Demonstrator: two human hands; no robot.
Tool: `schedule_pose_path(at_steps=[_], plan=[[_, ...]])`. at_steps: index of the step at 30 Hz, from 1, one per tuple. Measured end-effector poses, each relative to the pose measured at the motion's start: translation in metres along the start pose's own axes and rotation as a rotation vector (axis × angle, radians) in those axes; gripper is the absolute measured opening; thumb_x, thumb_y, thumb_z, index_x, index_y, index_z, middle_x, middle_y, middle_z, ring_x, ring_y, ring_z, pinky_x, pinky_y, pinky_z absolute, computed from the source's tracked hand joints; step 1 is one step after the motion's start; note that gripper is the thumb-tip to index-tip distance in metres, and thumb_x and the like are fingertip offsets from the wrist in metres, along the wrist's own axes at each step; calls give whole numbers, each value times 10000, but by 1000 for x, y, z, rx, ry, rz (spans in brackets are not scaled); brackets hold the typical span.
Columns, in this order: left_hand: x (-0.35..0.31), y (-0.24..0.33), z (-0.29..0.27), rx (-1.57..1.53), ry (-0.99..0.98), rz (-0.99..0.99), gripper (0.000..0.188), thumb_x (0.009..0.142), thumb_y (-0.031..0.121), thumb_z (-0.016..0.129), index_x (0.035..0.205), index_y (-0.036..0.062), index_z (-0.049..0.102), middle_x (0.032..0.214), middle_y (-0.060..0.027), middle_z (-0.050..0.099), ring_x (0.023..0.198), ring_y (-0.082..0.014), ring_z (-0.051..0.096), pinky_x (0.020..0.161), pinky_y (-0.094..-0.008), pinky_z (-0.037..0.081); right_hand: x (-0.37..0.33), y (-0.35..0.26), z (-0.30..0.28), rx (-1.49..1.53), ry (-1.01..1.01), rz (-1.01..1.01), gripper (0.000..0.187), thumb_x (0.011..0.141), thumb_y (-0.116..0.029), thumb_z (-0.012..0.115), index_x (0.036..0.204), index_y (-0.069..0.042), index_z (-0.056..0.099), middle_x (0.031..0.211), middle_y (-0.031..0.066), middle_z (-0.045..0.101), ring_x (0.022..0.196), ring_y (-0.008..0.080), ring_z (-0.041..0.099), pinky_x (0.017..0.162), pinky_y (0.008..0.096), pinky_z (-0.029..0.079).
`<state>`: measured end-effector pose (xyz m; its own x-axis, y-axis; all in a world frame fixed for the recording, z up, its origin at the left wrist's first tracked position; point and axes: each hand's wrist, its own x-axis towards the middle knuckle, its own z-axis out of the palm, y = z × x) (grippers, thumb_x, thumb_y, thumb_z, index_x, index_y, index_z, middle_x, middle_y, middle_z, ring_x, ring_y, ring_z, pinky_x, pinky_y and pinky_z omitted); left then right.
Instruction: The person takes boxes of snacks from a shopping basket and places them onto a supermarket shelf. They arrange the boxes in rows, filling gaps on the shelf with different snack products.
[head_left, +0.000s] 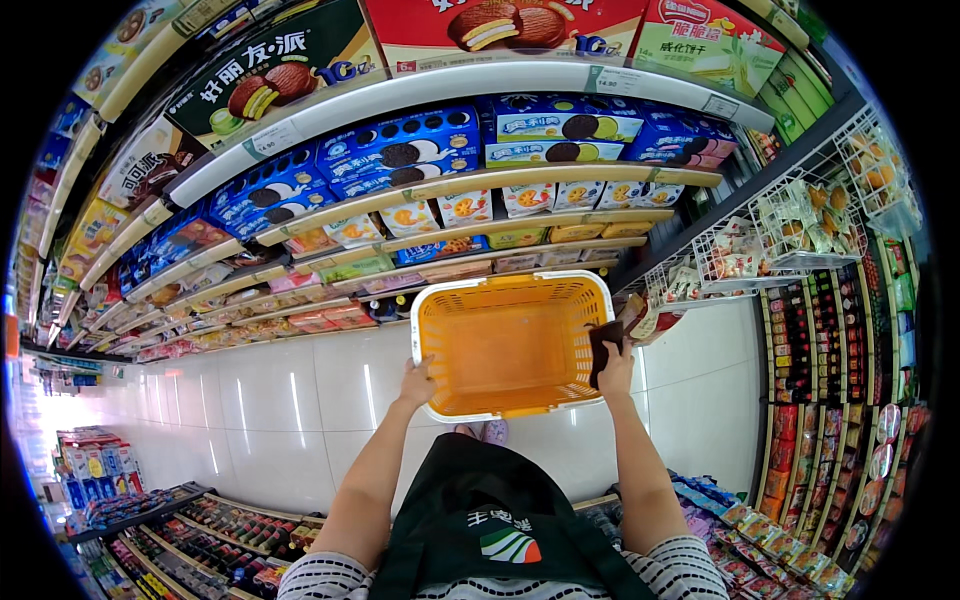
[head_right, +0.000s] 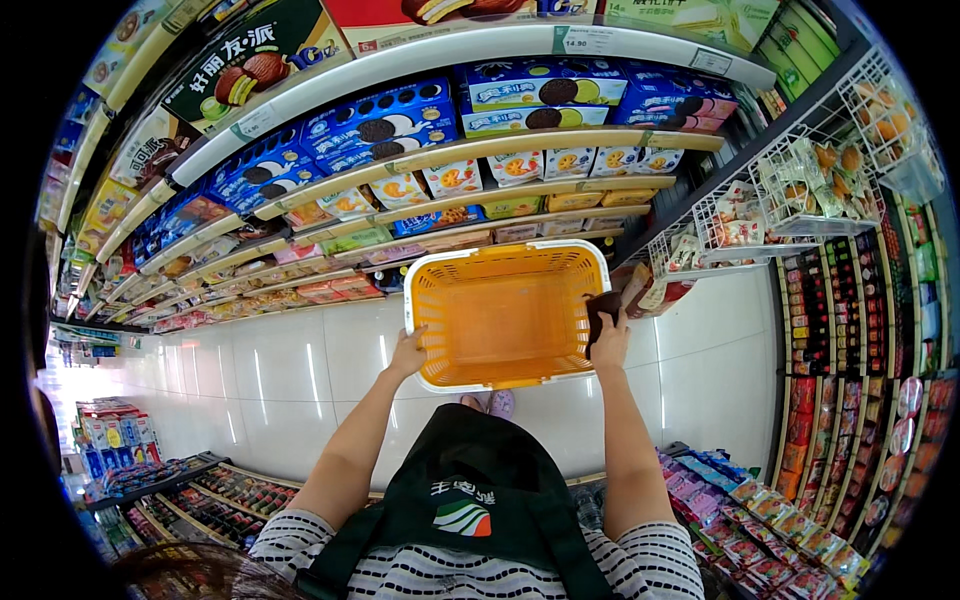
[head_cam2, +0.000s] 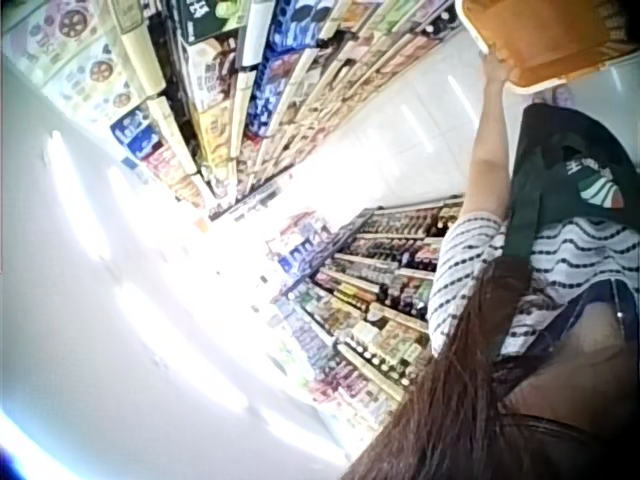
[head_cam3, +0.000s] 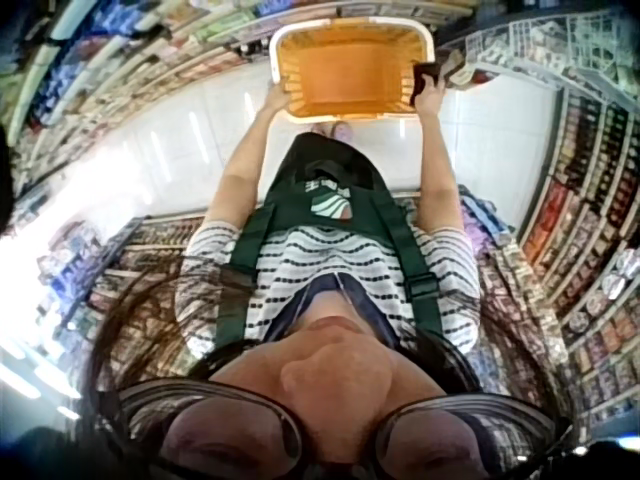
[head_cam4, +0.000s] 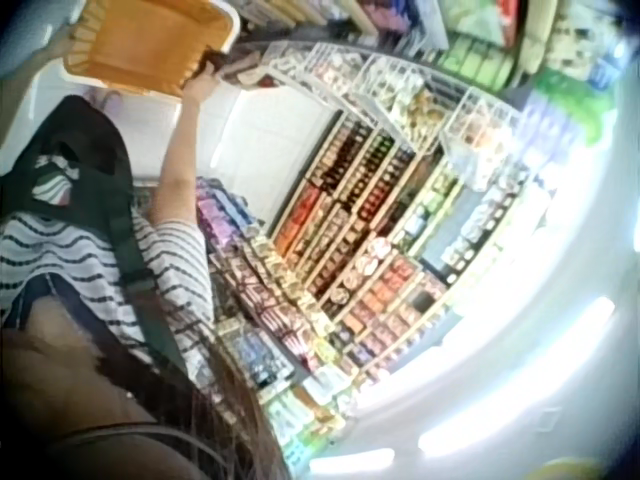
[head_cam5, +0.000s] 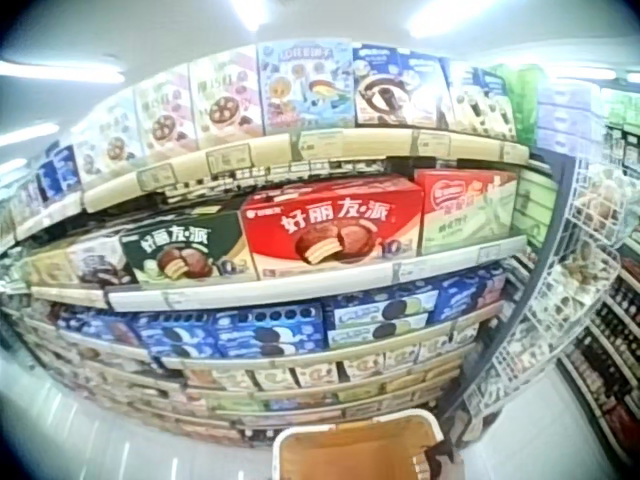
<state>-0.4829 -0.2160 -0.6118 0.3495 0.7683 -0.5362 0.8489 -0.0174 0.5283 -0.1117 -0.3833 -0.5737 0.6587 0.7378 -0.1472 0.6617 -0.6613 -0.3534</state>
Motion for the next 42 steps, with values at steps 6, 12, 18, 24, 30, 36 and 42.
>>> schedule_pose_path(at_steps=[6,12,18,24,30,36,42], plan=[[5,15,8,-14,-3,47,629,749,48,561,1364,117,448,1302,-240,396,1122,-408,511,966,-405,441,12,18,3,7,-24,67,564,684,99,606,1199,-124,545,1451,184,299,1093,426,471,958,454,431],[7,26,-1,-35,29,19,586,740,65,585,1315,29,478,1332,-275,351,1163,-440,466,979,-417,426,4,14,15,-14,-10,84,530,683,39,637,1182,-121,558,1465,207,279,1084,439,486,938,455,431],[24,38,1,86,219,116,578,732,110,611,1286,6,489,1374,-327,283,1229,-477,377,1013,-436,386,16,9,6,-7,-104,208,516,690,-66,686,1187,-131,564,1476,206,272,1186,441,430,1000,470,371],[18,163,-46,48,410,523,538,748,34,599,1271,-8,480,1384,-326,269,1201,-475,410,979,-447,413,78,-8,-45,182,24,-64,524,757,-81,662,1255,-29,507,1418,256,332,1289,413,349,1026,505,346],[-27,385,-135,-186,656,1008,481,827,-33,533,1297,16,447,1383,-222,352,1271,-401,383,1021,-414,371,148,-121,-267,469,628,-650,359,820,32,544,1175,1,508,1171,224,507,1102,400,489,951,432,398],[-49,532,-202,-244,1101,1185,490,815,-24,539,1293,-3,433,1289,-204,453,1168,-342,490,972,-376,418,217,-148,-400,793,842,-587,434,884,-108,544,1275,29,417,1164,225,512,1109,343,508,958,393,397],[-35,579,-231,-313,968,814,683,769,130,577,1363,-99,329,1116,-236,571,926,-229,635,831,-333,483,267,-155,-446,949,711,-422,608,883,-314,558,1304,91,388,1310,284,451,1215,378,451,1010,414,350]])
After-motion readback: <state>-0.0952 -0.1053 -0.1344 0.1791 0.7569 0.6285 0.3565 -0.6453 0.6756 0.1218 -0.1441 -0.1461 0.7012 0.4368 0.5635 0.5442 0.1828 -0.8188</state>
